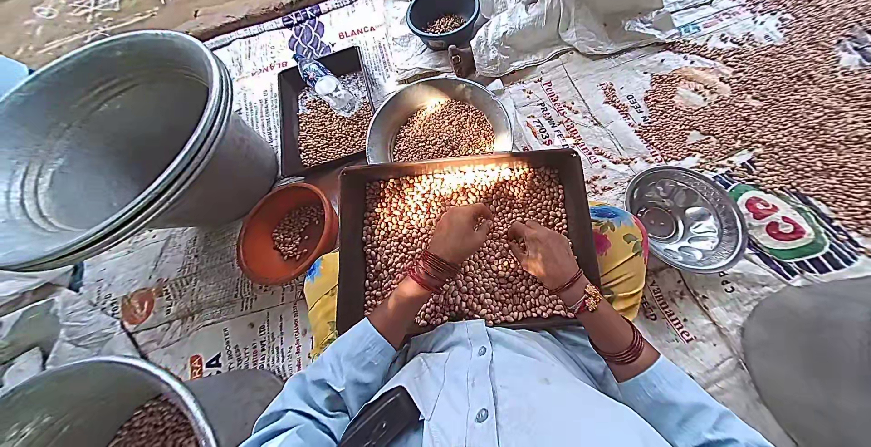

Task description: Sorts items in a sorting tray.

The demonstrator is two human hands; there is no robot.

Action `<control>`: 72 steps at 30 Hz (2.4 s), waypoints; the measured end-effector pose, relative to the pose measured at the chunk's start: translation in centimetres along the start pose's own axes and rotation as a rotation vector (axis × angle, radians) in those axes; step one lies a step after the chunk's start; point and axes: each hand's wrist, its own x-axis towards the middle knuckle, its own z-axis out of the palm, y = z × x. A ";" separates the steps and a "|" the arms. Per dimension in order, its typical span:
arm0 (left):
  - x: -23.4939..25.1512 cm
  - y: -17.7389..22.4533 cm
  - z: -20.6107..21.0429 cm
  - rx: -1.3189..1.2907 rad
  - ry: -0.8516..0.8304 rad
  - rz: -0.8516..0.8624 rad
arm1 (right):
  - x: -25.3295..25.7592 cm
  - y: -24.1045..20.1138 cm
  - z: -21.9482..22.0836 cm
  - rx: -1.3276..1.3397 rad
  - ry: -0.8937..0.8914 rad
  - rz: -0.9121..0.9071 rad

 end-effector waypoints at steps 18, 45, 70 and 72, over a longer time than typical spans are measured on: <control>0.8 -1.6 -0.4 -0.755 -0.140 -0.065 | 1.7 5.2 -5.2 1.030 0.343 0.036; -2.6 1.5 2.6 0.013 -0.144 0.112 | 5.2 3.5 -4.8 0.173 0.312 0.094; -0.8 0.6 1.3 0.204 -0.173 -0.047 | -3.3 1.6 -2.6 -0.047 -0.132 0.197; -0.8 1.0 1.5 0.208 -0.204 -0.049 | -3.2 1.2 -3.5 -0.049 -0.178 0.209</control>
